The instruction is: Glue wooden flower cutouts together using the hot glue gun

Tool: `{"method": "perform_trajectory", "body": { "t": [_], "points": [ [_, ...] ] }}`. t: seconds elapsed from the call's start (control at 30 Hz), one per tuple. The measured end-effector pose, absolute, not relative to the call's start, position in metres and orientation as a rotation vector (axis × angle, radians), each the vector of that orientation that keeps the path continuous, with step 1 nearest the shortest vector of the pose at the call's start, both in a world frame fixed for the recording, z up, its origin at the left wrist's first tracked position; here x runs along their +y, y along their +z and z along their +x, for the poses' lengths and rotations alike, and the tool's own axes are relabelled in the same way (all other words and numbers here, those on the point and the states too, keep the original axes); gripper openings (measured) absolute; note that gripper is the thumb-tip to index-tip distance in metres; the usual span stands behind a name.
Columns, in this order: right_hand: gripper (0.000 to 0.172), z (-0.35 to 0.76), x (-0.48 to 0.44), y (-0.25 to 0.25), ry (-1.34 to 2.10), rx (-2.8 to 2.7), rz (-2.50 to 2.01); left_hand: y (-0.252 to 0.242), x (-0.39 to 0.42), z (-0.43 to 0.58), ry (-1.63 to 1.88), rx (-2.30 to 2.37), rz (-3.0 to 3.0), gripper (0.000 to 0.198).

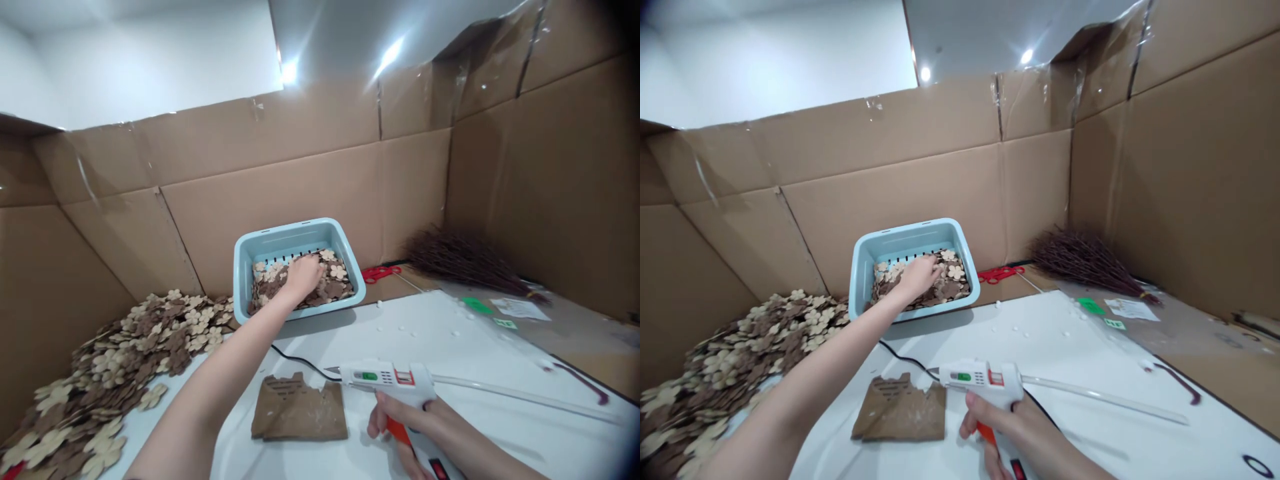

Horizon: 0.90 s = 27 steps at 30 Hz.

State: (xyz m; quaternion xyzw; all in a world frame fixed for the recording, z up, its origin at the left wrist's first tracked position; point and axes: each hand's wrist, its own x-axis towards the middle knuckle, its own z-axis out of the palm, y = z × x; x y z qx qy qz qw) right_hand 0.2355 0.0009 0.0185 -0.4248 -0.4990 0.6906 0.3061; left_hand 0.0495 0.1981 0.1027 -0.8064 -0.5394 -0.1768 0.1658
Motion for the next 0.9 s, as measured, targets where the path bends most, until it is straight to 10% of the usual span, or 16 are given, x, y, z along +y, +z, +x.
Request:
{"method": "perform_trajectory", "body": {
  "t": [0.43, 0.9],
  "points": [
    [0.047, 0.238, 0.001, 0.020, 1.865, -1.359, -1.151, 0.107, 0.209, 0.045, -0.668, -1.602, -2.432, 0.017],
    [0.047, 0.241, 0.011, 0.018, 1.854, -1.373, -1.128, 0.046, -0.026, -0.024, -0.476, -0.707, -2.773, 0.019]
  ]
}}
